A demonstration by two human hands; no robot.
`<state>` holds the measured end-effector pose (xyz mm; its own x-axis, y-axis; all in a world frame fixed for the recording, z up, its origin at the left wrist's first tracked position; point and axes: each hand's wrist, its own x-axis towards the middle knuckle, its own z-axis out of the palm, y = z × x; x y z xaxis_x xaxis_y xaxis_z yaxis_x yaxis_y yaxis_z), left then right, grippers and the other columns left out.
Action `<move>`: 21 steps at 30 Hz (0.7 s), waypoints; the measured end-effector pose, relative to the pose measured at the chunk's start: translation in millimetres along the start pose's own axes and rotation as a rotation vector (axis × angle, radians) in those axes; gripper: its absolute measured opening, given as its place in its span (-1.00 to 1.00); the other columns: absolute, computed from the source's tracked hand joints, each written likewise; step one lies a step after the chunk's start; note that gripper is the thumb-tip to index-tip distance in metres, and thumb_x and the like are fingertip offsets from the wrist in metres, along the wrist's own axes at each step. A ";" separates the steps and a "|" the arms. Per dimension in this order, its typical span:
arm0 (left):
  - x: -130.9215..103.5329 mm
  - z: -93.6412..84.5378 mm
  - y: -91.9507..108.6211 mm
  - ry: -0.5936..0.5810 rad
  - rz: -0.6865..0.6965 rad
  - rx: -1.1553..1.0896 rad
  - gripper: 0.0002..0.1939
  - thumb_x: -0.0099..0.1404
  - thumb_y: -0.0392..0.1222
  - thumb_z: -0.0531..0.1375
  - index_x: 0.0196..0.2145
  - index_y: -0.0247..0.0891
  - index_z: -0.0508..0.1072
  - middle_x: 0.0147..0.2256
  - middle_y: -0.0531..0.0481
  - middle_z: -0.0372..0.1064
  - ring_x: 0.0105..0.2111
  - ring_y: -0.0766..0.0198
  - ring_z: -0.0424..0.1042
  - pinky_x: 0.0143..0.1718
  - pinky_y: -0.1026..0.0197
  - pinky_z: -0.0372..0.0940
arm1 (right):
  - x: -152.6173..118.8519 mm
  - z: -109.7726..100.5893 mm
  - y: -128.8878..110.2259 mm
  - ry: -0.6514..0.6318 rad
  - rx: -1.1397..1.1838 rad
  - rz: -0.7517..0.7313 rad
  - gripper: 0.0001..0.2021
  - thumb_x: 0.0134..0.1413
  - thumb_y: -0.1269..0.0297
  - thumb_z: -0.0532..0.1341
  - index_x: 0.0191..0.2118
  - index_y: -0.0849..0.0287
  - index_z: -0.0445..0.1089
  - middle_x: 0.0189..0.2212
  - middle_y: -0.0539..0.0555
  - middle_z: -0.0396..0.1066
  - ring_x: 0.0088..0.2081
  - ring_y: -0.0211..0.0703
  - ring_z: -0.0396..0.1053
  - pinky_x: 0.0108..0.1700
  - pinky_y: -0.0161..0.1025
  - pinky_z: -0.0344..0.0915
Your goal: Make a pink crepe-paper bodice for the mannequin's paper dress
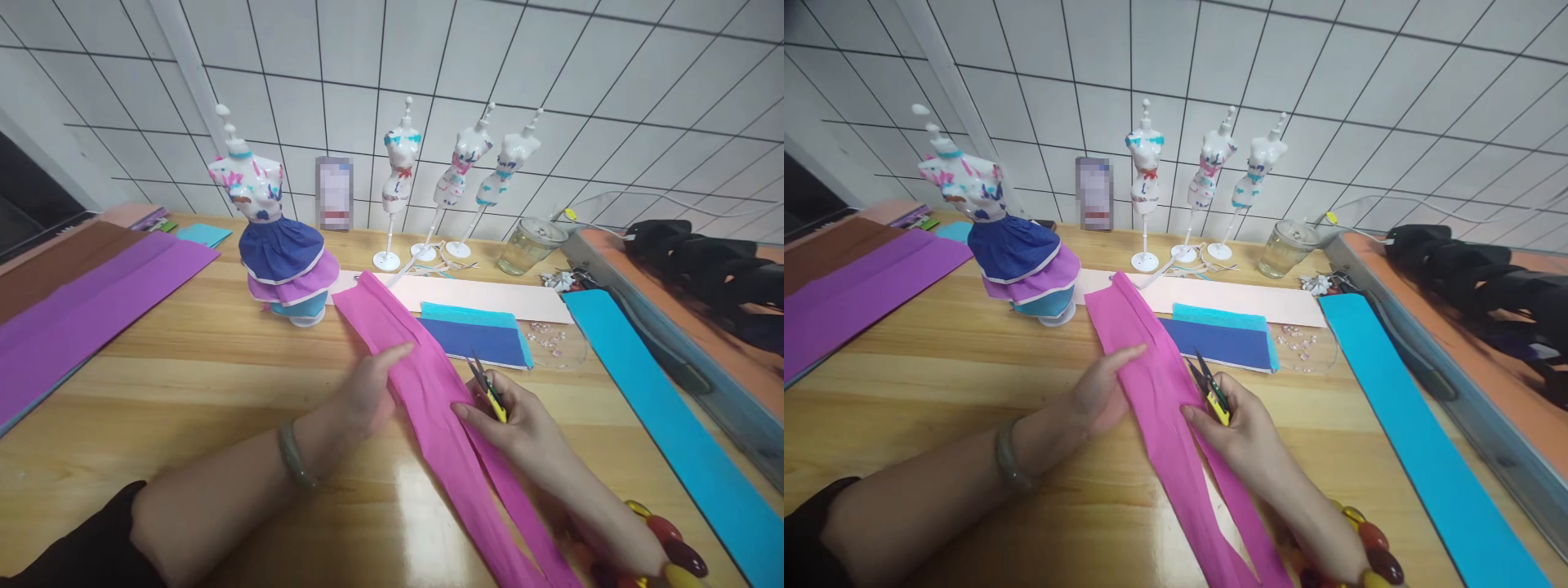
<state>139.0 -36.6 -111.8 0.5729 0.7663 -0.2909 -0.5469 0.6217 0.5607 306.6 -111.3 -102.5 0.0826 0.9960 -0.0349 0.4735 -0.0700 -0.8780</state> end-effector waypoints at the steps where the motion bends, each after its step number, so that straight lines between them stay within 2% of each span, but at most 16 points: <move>1: 1.4 -0.5 2.5 0.043 0.011 -0.013 -0.76 0.18 -0.17 0.22 -0.24 -0.36 0.52 -0.26 -0.16 0.54 -0.19 0.01 0.50 0.01 -0.03 0.29 | 0.2 0.1 -0.2 -0.012 0.001 0.002 -0.82 0.01 0.15 0.26 -0.39 0.11 0.29 -0.50 -0.04 0.27 -0.42 -0.19 0.25 -0.36 -0.28 0.28; 4: 4.3 -0.8 9.0 0.152 0.041 -0.017 -0.73 0.15 -0.17 0.22 -0.21 -0.36 0.50 -0.28 -0.17 0.54 -0.22 0.01 0.51 0.01 -0.05 0.29 | 1.1 -1.7 0.2 -0.025 -0.022 0.003 -0.83 0.00 0.18 0.27 -0.41 0.11 0.28 -0.50 -0.04 0.28 -0.43 -0.19 0.25 -0.38 -0.28 0.28; 8: 4.8 2.1 17.1 0.203 0.063 0.011 -0.67 0.13 -0.19 0.22 -0.15 -0.39 0.47 -0.25 -0.22 0.53 -0.21 -0.03 0.50 0.00 -0.12 0.29 | 3.3 -5.0 1.2 -0.062 -0.058 0.025 -0.84 -0.04 0.22 0.28 -0.45 0.11 0.29 -0.50 -0.04 0.33 -0.42 -0.17 0.28 -0.38 -0.27 0.29; 10: 4.0 4.4 21.5 0.210 0.078 0.031 -0.67 0.11 -0.20 0.24 -0.16 -0.39 0.48 -0.24 -0.22 0.53 -0.20 -0.03 0.50 0.02 -0.11 0.29 | 4.7 -5.7 0.1 -0.105 -0.056 0.037 -0.86 -0.04 0.22 0.28 -0.36 0.12 0.36 -0.42 0.00 0.41 -0.35 -0.10 0.34 -0.33 -0.23 0.31; 13: 2.1 8.2 25.9 0.227 0.138 0.071 -0.68 0.05 -0.21 0.29 -0.21 -0.37 0.50 -0.26 -0.19 0.54 -0.19 -0.02 0.50 0.02 -0.09 0.29 | 6.5 -5.3 -2.5 -0.131 -0.002 0.033 -0.74 -0.05 0.16 0.30 -0.21 0.14 0.42 -0.33 0.05 0.47 -0.26 -0.03 0.38 -0.24 -0.17 0.34; 16: -0.6 10.2 23.2 0.221 0.201 0.121 -0.66 -0.01 -0.22 0.35 -0.24 -0.35 0.50 -0.26 -0.17 0.54 -0.22 -0.01 0.51 -0.02 -0.09 0.31 | 7.4 -4.9 -2.1 -0.068 0.051 0.016 -0.65 -0.09 0.10 0.34 -0.18 0.15 0.41 -0.31 0.06 0.47 -0.25 -0.04 0.39 -0.19 -0.15 0.35; 19: -3.9 8.6 13.4 0.179 0.194 0.182 -0.65 -0.01 -0.19 0.37 -0.23 -0.34 0.50 -0.29 -0.15 0.55 -0.25 -0.01 0.52 -0.08 -0.07 0.34 | 7.9 -5.6 2.0 0.029 0.062 0.018 -0.68 -0.11 0.07 0.35 -0.27 0.16 0.38 -0.37 0.04 0.43 -0.33 -0.10 0.38 -0.26 -0.19 0.34; 21: -5.9 6.7 6.6 0.121 0.168 0.231 -0.67 0.04 -0.17 0.36 -0.23 -0.35 0.50 -0.30 -0.15 0.55 -0.25 0.00 0.52 -0.09 -0.05 0.35 | 8.2 -6.0 4.3 0.043 0.068 0.020 -0.70 -0.09 0.06 0.33 -0.34 0.16 0.34 -0.43 0.02 0.39 -0.38 -0.14 0.35 -0.33 -0.23 0.31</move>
<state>136.2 -38.0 -101.2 0.4017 0.8776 -0.2615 -0.4667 0.4419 0.7661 314.5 -103.7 -103.7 0.1298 0.9910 -0.0339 0.4109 -0.0849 -0.9077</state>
